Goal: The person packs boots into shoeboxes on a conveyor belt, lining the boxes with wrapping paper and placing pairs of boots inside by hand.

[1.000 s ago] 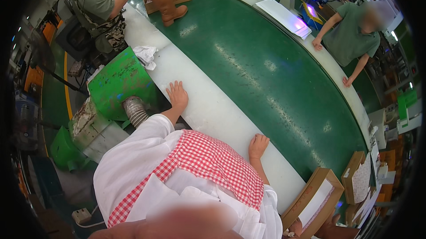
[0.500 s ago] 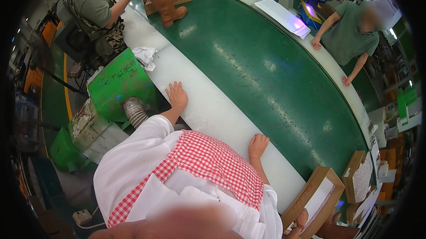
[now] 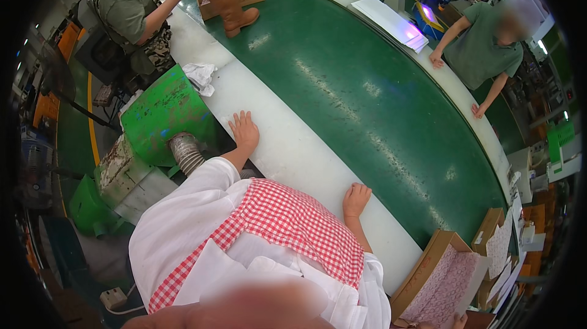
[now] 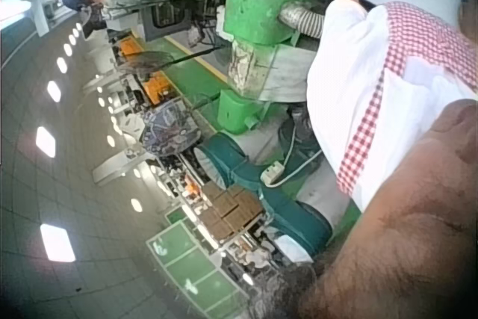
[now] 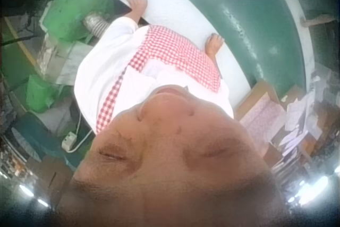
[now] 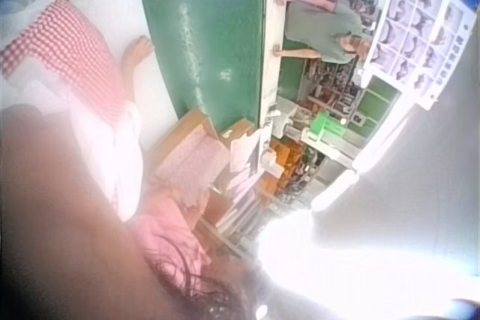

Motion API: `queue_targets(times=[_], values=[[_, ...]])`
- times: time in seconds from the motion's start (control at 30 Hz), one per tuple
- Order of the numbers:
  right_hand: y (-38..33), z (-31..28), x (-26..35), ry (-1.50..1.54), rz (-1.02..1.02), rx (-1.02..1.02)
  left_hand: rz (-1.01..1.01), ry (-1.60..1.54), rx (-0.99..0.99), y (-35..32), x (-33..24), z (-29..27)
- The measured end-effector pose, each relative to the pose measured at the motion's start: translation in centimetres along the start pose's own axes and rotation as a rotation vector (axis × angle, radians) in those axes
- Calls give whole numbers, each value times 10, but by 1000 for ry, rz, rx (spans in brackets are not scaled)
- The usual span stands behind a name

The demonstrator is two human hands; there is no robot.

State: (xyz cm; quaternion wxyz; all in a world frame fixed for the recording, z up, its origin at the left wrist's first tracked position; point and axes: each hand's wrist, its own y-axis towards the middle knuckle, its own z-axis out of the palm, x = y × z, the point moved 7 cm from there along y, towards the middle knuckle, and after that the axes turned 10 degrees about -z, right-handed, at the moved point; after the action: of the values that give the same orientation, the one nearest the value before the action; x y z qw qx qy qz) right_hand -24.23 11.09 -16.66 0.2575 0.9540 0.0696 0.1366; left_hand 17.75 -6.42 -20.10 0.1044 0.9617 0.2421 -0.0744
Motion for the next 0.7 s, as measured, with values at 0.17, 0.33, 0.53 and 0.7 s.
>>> queue_targets(times=[0.17,0.33,0.53,0.7], values=[[0,1,0,1,5,7,-3,-3,2,1,1,1],[-2,3,-2,-7,10,11,-12,4,24,1,0,1],[0,1,0,-3,5,15,-6,17,37,1,1,-1],[2,-3,3,22,-4,5,-17,-4,83,-1,-2,-7]])
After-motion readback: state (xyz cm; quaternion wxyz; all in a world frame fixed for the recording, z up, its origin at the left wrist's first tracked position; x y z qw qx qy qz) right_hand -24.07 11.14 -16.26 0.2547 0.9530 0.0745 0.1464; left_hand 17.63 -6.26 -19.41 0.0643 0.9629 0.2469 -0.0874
